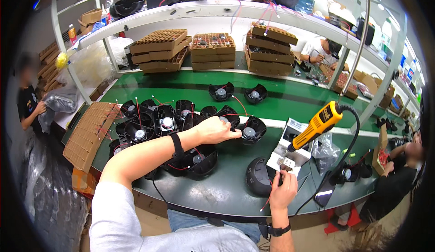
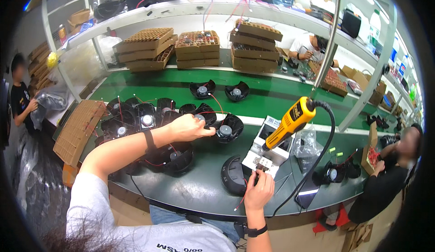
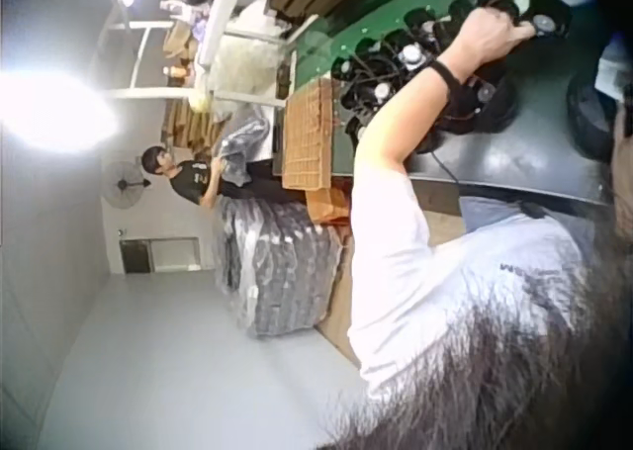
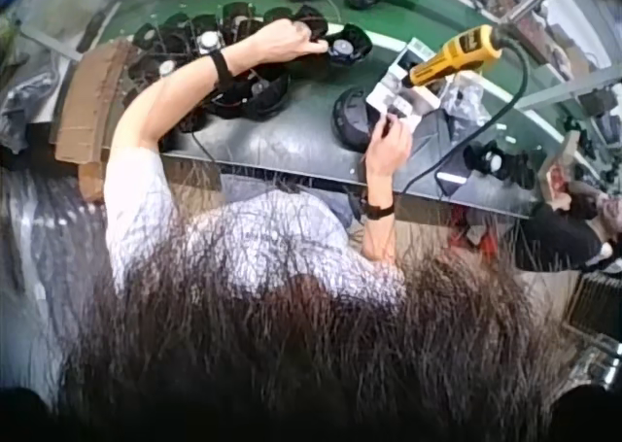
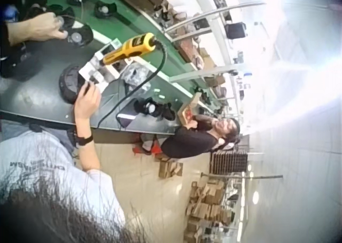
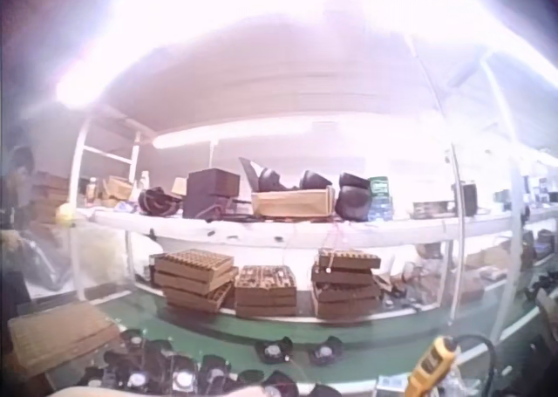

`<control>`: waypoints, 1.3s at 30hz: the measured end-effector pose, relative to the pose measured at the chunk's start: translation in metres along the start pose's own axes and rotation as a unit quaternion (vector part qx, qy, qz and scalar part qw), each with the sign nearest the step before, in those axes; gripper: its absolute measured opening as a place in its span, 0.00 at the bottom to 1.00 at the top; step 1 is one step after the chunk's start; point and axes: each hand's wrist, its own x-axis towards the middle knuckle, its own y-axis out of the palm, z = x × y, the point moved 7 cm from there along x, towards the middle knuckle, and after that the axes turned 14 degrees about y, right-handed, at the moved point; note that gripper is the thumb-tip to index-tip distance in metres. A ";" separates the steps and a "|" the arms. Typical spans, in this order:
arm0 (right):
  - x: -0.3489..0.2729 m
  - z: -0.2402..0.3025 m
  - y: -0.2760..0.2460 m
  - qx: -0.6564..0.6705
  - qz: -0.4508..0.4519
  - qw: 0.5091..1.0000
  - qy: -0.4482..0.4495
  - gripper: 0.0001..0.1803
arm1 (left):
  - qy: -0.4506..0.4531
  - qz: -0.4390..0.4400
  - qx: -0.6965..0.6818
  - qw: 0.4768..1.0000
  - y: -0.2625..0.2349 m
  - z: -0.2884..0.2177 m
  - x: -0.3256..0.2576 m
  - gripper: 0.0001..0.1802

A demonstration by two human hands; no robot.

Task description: Assembling speaker housings using an electric screwdriver.

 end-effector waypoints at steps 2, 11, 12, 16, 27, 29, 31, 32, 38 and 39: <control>0.000 0.000 0.001 0.000 0.003 1.000 0.013 0.07 | 0.017 0.029 -0.005 0.999 0.018 -0.006 0.003 0.13; 0.003 -0.001 0.003 -0.003 -0.010 1.000 0.024 0.07 | -0.021 0.094 -0.089 0.991 0.028 -0.018 0.026 0.14; 0.003 -0.001 0.003 -0.005 -0.007 1.000 0.025 0.07 | -0.033 0.054 -0.137 0.989 0.013 -0.014 0.030 0.18; 0.002 -0.004 0.004 -0.012 0.000 1.000 0.029 0.08 | -0.098 -0.020 -0.209 0.973 -0.013 0.039 0.053 0.20; 0.001 -0.002 0.005 -0.014 0.016 0.999 0.039 0.09 | -0.333 0.207 -0.252 0.885 0.179 0.205 0.081 0.35; 0.002 -0.003 0.005 -0.027 0.024 0.999 0.028 0.09 | -0.337 0.229 -0.282 0.869 0.198 0.199 0.100 0.36; 0.004 -0.003 0.006 -0.029 0.024 0.999 0.028 0.09 | -0.301 0.251 -0.293 0.872 0.218 0.195 0.111 0.38; 0.004 -0.001 0.006 -0.024 0.031 0.999 0.025 0.09 | -0.317 0.265 -0.299 0.860 0.228 0.196 0.111 0.41; 0.002 -0.009 0.005 -0.015 0.048 0.998 0.040 0.10 | -0.347 0.242 -0.299 0.855 0.256 0.185 0.120 0.38; 0.003 -0.009 0.005 -0.013 0.048 0.998 0.039 0.10 | -0.344 0.211 -0.294 0.866 0.257 0.186 0.121 0.37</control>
